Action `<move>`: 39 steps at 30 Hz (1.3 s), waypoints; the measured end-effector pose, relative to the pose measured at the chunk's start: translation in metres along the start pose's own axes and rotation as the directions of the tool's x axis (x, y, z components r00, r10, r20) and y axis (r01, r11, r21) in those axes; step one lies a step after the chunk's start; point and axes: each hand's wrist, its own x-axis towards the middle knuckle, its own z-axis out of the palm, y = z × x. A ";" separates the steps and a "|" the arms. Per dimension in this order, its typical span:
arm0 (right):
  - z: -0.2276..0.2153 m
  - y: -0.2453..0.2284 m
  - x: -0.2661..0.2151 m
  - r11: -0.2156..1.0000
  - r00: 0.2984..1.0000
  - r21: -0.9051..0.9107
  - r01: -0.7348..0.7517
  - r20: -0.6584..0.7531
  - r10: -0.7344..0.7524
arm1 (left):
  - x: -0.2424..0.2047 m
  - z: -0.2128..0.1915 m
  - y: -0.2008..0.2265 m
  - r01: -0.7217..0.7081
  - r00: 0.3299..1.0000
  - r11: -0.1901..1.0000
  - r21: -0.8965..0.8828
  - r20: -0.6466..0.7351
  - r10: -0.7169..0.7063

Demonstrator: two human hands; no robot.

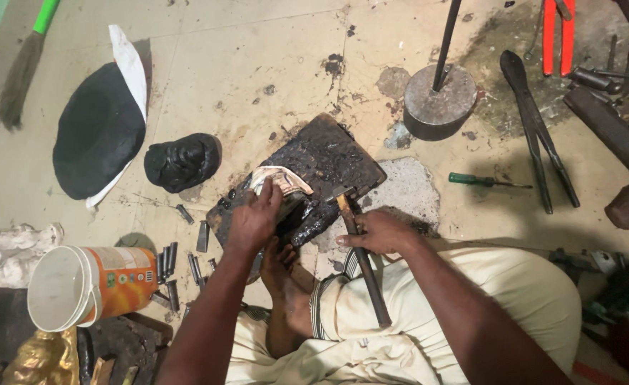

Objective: The person sits on the floor and uses a hammer to shape a conical metal object placed on a wooden block. They repeatedly strike the object, rotate it, and inspect its surface to refine the shape.

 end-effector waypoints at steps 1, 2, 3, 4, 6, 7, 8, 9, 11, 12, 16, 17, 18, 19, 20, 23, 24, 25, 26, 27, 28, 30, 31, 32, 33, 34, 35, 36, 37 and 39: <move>0.000 0.000 0.000 0.999 0.999 0.005 -0.036 0.026 0.036 | 0.003 0.008 -0.003 -0.017 0.999 0.999 0.027 0.032 0.016; -0.001 -0.001 0.002 0.998 0.996 0.008 -0.067 0.051 0.067 | 0.007 0.014 -0.008 -0.054 0.998 0.994 0.099 -0.028 0.057; -0.002 -0.002 0.003 0.995 0.992 0.011 -0.099 0.077 0.098 | 0.012 0.019 -0.013 -0.086 0.991 0.981 0.172 -0.085 0.102; -0.002 -0.003 0.003 0.998 0.996 0.010 -0.065 0.057 0.065 | 0.016 0.024 -0.016 -0.116 0.978 0.963 0.245 -0.138 0.153; -0.002 -0.001 0.001 1.000 1.000 0.008 -0.003 0.017 0.003 | 0.016 0.032 -0.020 -0.070 0.986 0.981 0.180 -0.139 0.096; -0.001 0.000 0.000 1.000 1.000 0.024 0.001 0.017 -0.001 | 0.015 0.035 -0.019 -0.049 0.988 0.988 0.145 -0.137 0.069; -0.001 0.000 -0.001 0.999 1.000 0.039 0.008 0.016 -0.009 | 0.014 0.036 -0.018 -0.069 0.971 0.981 0.180 -0.212 0.107; -0.002 -0.001 -0.002 0.998 1.000 0.053 0.016 0.014 -0.017 | 0.009 0.035 -0.016 -0.086 0.948 0.973 0.215 -0.284 0.146; -0.005 -0.003 -0.001 0.999 0.998 0.011 0.050 -0.044 -0.050 | 0.007 0.026 -0.014 -0.095 0.908 0.953 0.289 -0.367 0.202; -0.004 -0.003 -0.001 0.998 0.996 -0.006 0.062 -0.067 -0.062 | 0.004 0.023 -0.012 -0.098 0.902 0.941 0.324 -0.370 0.222; 0.000 -0.003 0.000 0.999 1.000 0.015 0.029 0.002 -0.029 | -0.002 0.002 -0.020 -0.074 0.980 0.996 -0.045 -0.189 0.064; -0.001 -0.004 0.001 0.999 1.000 -0.021 0.030 -0.006 -0.030 | -0.001 -0.003 -0.025 0.050 0.976 0.988 -0.144 -0.201 -0.079; -0.002 -0.004 0.002 0.998 0.999 -0.060 0.030 -0.014 -0.031 | 0.002 -0.005 -0.029 0.171 0.955 0.954 -0.245 -0.199 -0.222; -0.002 -0.005 0.003 0.999 0.999 -0.016 0.042 -0.033 -0.043 | 0.008 -0.006 -0.033 0.284 0.915 0.896 -0.342 -0.182 -0.360; -0.002 -0.006 0.003 0.998 0.997 0.028 0.053 -0.052 -0.052 | 0.019 -0.005 -0.040 0.298 0.890 0.855 -0.424 -0.201 -0.409; 0.001 -0.010 0.001 0.998 0.976 0.066 -0.019 -0.215 0.033 | 0.049 0.010 -0.053 0.388 0.814 0.596 -0.703 -0.041 -0.579; -0.002 -0.012 0.003 0.996 0.953 0.068 -0.059 -0.294 0.076 | 0.058 0.016 -0.054 0.463 0.784 0.413 -0.784 0.146 -0.603; -0.003 -0.014 0.002 0.997 0.961 0.076 -0.018 -0.275 0.039 | 0.066 0.021 -0.055 0.535 0.741 0.215 -0.817 0.331 -0.584; -0.003 -0.014 -0.002 0.996 0.966 0.086 0.018 -0.260 0.005 | 0.072 0.025 -0.054 0.507 0.758 0.162 -0.846 0.349 -0.551; -0.006 -0.014 -0.002 0.994 0.969 0.095 0.055 -0.245 -0.030 | 0.077 0.029 -0.053 0.479 0.776 0.108 -0.871 0.363 -0.516; -0.006 -0.013 -0.003 0.995 0.975 0.083 0.061 -0.219 -0.041 | 0.078 0.033 -0.051 0.458 0.791 0.052 -0.887 0.380 -0.480; -0.003 -0.012 -0.002 0.995 0.985 0.062 0.077 -0.161 -0.066 | 0.081 0.036 -0.050 0.467 0.775 0.001 -0.884 0.408 -0.482; 0.000 -0.013 0.000 0.998 0.993 0.047 0.037 -0.118 -0.032 | 0.079 0.036 -0.050 0.473 0.765 -0.024 -0.881 0.424 -0.485; 0.001 -0.014 0.003 1.000 0.997 0.029 0.001 -0.079 0.001 | 0.079 0.034 -0.049 0.477 0.755 -0.023 -0.878 0.424 -0.500; 0.003 -0.014 0.006 0.999 0.999 0.009 -0.033 -0.040 0.034 | 0.079 0.032 -0.047 0.482 0.745 -0.023 -0.876 0.423 -0.516; 0.005 -0.014 0.008 0.999 0.998 0.012 -0.038 -0.048 0.039 | 0.079 0.029 -0.044 0.486 0.736 -0.022 -0.874 0.423 -0.529; 0.008 -0.014 0.009 0.999 0.998 0.014 -0.043 -0.055 0.044 | 0.078 0.027 -0.041 0.453 0.740 -0.043 -0.890 0.403 -0.538; 0.011 -0.013 0.011 0.999 0.997 0.016 -0.049 -0.066 0.050 | 0.078 0.026 -0.037 0.417 0.745 -0.064 -0.906 0.382 -0.547; 0.013 -0.012 0.012 0.999 0.996 0.038 -0.038 -0.077 0.041 | 0.077 0.024 -0.035 0.381 0.749 -0.084 -0.921 0.361 -0.556; 0.019 -0.009 0.012 0.996 0.994 0.083 -0.020 -0.102 0.028 | 0.073 0.020 -0.033 0.384 0.731 -0.100 -0.918 0.369 -0.574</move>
